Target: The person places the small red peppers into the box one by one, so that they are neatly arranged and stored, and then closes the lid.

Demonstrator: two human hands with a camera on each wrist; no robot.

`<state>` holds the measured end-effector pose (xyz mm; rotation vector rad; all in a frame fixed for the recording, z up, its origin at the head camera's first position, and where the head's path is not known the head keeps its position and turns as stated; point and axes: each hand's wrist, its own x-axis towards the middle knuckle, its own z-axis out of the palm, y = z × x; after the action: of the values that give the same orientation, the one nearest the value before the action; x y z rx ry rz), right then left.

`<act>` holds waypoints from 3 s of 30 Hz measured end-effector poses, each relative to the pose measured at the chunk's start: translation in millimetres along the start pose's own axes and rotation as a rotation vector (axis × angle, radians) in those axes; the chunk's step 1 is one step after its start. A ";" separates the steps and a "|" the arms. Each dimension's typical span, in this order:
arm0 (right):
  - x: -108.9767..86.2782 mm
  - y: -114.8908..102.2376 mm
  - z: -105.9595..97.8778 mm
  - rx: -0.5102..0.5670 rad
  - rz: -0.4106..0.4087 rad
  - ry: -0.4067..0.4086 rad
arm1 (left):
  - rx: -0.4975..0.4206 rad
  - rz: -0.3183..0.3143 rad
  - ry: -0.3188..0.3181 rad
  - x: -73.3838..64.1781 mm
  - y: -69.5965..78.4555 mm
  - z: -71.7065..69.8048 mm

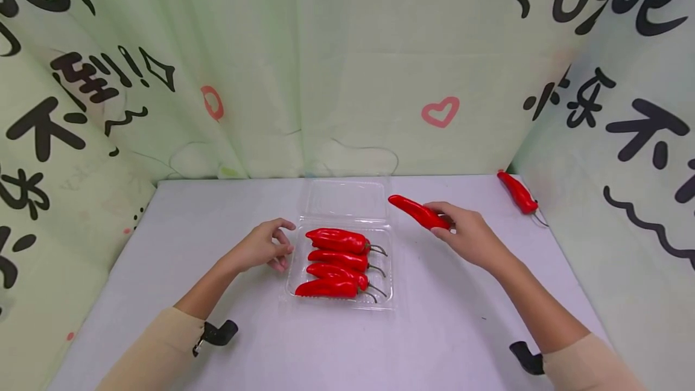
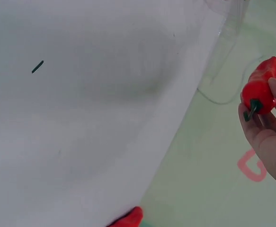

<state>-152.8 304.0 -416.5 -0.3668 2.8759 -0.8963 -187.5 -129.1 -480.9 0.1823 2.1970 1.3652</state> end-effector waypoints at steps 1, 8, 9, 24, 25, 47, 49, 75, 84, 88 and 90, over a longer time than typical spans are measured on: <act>0.6 -3.1 1.5 0.005 -0.010 -0.008 | -0.001 0.001 -0.002 0.1 -0.2 -0.1; 6.3 -26.5 13.5 0.039 -0.063 -0.053 | -0.001 0.006 -0.005 1.0 -1.3 -0.6; 7.2 -29.6 15.4 0.043 -0.073 -0.058 | -0.002 0.007 -0.005 1.0 -1.1 -0.6; 22.6 -56.8 41.5 0.056 -0.224 -0.123 | -0.003 -0.006 0.001 -0.1 1.1 -0.6; 23.2 -58.7 43.0 0.054 -0.230 -0.127 | -0.003 -0.004 -0.001 -0.1 1.3 -0.6; 26.5 -93.7 72.6 0.037 -0.253 -0.237 | -0.004 -0.007 -0.006 -1.6 4.1 -1.1; 27.0 -94.9 75.2 0.041 -0.251 -0.251 | -0.002 -0.010 -0.004 -1.6 4.4 -0.8; 26.5 -98.8 93.9 0.049 -0.255 -0.251 | -0.010 -0.004 -0.010 -2.2 4.6 -1.5; 22.9 -103.6 94.6 -0.025 -0.270 -0.249 | -0.031 0.027 -0.022 -0.7 2.5 -2.2; 20.6 -102.8 95.3 -0.023 -0.242 -0.269 | -0.028 0.030 -0.027 -0.9 2.9 -2.2; 19.7 -102.3 95.7 -0.020 -0.223 -0.278 | -0.031 0.026 -0.027 -1.0 3.0 -2.3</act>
<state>-135.1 165.2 -437.2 -0.7614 2.6253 -0.7764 -188.3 -129.9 -477.1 0.2167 2.1571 1.4023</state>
